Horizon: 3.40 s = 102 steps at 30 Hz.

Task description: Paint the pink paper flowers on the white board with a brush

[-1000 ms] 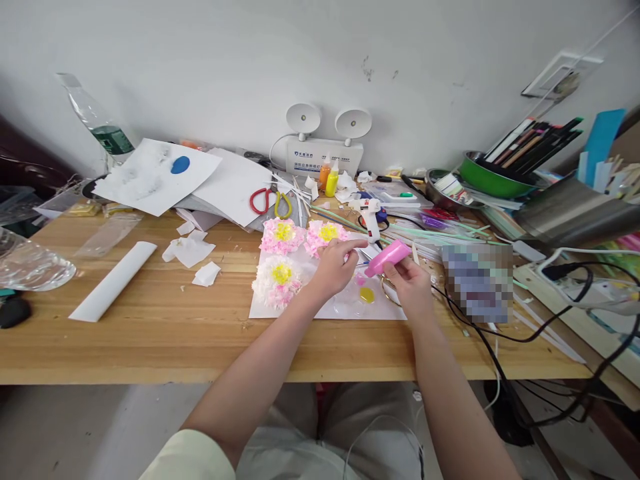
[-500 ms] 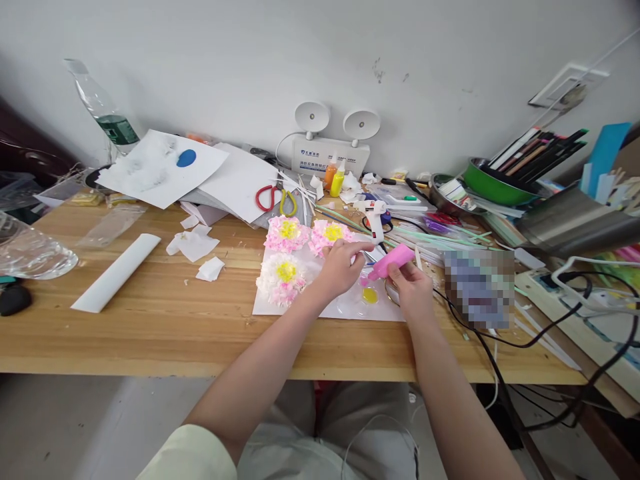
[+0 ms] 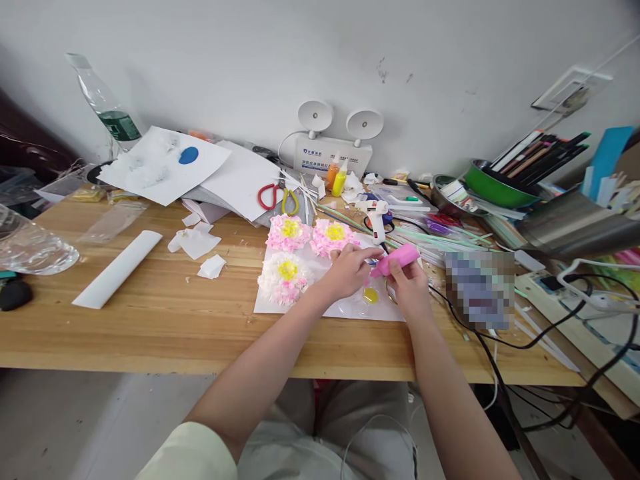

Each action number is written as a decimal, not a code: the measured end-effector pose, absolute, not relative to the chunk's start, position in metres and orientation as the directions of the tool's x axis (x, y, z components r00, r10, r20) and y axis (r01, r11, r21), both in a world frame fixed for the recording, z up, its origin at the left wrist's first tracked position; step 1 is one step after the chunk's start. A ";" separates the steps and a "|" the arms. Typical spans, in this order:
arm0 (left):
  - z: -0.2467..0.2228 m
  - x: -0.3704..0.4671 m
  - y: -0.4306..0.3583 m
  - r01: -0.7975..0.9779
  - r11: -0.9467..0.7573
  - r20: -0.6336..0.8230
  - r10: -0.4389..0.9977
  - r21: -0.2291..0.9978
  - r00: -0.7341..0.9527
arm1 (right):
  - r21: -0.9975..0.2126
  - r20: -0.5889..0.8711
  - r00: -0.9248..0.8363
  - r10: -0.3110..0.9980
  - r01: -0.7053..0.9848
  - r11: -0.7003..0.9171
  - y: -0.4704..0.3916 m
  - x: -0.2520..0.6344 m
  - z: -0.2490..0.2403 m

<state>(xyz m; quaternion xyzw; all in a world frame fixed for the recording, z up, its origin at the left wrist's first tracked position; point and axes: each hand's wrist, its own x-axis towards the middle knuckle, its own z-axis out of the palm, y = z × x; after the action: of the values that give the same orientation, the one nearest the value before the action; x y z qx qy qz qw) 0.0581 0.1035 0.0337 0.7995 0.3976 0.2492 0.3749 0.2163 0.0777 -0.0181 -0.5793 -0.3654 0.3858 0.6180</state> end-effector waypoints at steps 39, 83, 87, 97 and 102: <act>0.029 0.056 0.107 0.363 -0.363 0.163 0.864 0.858 0.477 | -0.994 0.048 0.499 0.865 0.110 -0.008 0.074 0.208 -0.007; 0.028 0.057 0.107 0.371 -0.343 0.118 0.851 0.863 0.512 | -0.990 0.095 0.571 0.815 0.136 0.020 0.069 0.201 -0.010; 0.026 0.058 0.108 0.370 -0.356 0.110 0.832 0.858 0.544 | -0.984 0.122 0.567 0.815 0.176 0.025 0.068 0.201 -0.009; 0.022 0.059 0.108 0.357 -0.383 0.144 0.827 0.852 0.544 | -0.990 0.105 0.562 0.821 0.136 0.033 0.070 0.202 -0.011; 0.029 0.054 0.099 0.214 -0.449 0.377 0.874 0.867 0.306 | -0.996 0.067 0.574 0.816 0.091 0.018 0.070 0.205 -0.013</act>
<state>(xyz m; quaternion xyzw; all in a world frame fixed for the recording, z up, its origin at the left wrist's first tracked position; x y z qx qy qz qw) 0.0536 0.0994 0.0289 0.7211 0.3770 0.4524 0.3649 0.2046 0.0696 -0.0129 -0.6366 -0.3562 0.2931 0.6181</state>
